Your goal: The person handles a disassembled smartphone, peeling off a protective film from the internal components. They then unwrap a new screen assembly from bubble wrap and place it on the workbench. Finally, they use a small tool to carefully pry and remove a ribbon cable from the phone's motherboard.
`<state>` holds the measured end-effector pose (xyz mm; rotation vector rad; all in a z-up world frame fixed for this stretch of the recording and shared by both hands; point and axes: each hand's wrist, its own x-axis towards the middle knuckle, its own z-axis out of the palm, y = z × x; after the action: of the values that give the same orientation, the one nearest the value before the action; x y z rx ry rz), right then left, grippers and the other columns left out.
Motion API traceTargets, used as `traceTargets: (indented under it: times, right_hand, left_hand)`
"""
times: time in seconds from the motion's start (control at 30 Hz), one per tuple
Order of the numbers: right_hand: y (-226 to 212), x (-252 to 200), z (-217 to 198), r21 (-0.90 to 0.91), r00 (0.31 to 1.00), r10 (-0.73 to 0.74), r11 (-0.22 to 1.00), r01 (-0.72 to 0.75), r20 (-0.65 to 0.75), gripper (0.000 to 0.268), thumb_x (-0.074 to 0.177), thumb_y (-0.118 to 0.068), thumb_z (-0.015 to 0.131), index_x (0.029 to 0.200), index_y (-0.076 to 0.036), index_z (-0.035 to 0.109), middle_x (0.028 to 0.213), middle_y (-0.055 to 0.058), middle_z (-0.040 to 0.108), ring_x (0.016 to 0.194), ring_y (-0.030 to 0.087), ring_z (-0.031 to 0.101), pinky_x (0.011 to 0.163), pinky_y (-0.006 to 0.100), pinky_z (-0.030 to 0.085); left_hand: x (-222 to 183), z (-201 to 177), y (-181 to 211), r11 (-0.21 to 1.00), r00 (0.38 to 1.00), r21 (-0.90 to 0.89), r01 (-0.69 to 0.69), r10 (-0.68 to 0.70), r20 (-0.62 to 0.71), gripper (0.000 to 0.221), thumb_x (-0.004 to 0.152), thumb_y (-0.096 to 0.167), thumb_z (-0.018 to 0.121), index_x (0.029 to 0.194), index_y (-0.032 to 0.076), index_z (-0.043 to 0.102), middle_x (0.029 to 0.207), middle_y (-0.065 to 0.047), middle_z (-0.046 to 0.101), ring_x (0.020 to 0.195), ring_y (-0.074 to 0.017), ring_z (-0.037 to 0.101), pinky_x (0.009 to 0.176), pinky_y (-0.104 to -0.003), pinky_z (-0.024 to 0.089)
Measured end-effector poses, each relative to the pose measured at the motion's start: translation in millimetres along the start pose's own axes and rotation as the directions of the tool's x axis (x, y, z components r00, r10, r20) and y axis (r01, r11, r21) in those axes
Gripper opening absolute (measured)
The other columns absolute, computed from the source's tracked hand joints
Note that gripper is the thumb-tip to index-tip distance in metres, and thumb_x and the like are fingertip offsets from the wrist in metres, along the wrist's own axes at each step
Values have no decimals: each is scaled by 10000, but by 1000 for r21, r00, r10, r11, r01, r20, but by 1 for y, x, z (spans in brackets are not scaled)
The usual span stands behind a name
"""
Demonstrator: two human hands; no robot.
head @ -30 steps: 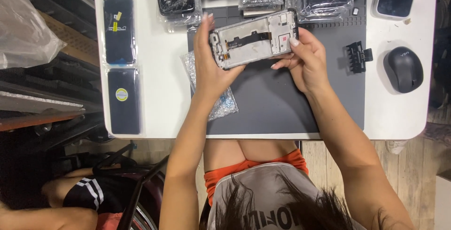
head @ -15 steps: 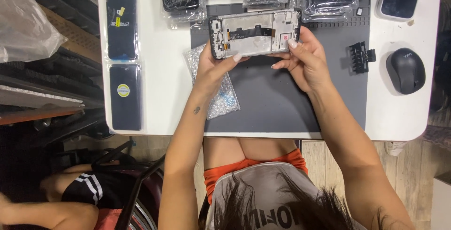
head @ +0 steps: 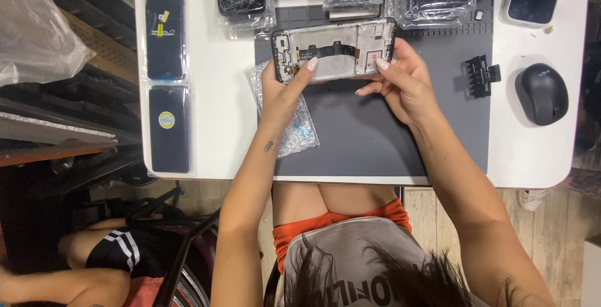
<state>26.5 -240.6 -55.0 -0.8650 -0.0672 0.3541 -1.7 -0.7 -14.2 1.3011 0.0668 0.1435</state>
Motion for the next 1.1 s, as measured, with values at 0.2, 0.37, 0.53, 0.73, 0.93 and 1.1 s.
traceTargets:
  times: [0.2,0.37,0.53,0.73,0.93,1.1]
  right_hand:
    - [-1,-1,5,-15,1000,-9,1000,9,-12,350,1023,-41,582,1362,-15,499,1159,263,728,1017,384,777,750,463,721]
    - [-3,-1,8,-22,1000,-17,1000,16,-20,341,1024,-43,586,1354,-11,509,1146,263,732,1004,382,781,745,463,722]
    - [1,1,0,-24,999,-19,1000,18,-47,338,1028,-48,587,1358,-14,519,1144,261,733,1001,381,782,742,462,724]
    - [0,2,-1,-37,996,-53,998,51,-68,321,1032,-55,593,1345,-9,536,1115,254,736,968,372,790,717,448,727]
    - [-6,-2,6,-114,994,-42,993,31,-98,311,1030,-110,684,1316,-50,576,1181,164,728,938,269,748,695,434,704]
    - [-11,-4,15,-160,994,-34,987,16,-107,332,962,-114,710,1255,-9,594,1010,147,697,680,201,638,649,407,697]
  left_hand:
    - [-1,3,3,989,997,131,-69,74,-33,196,956,214,822,1019,90,683,824,-20,691,829,-53,659,744,-247,599]
    - [-2,5,8,977,991,177,-122,129,-30,203,957,229,816,1006,98,668,809,-12,676,802,-45,633,723,-226,566]
    - [-2,2,0,958,980,217,-186,196,-27,195,967,219,813,1015,85,680,812,-36,682,820,-53,630,718,-245,555]
    - [0,-5,-23,919,959,297,-260,281,-33,347,984,213,813,1237,44,648,963,-108,753,907,-78,681,759,-267,585]
    - [-8,4,-2,919,977,363,-152,195,-84,499,994,262,765,1420,72,587,1191,-30,757,1059,-120,701,939,-264,590]
    - [-7,3,3,909,971,351,-224,238,2,661,1085,169,703,1632,41,355,1706,-140,405,1638,-275,358,1411,-414,289]
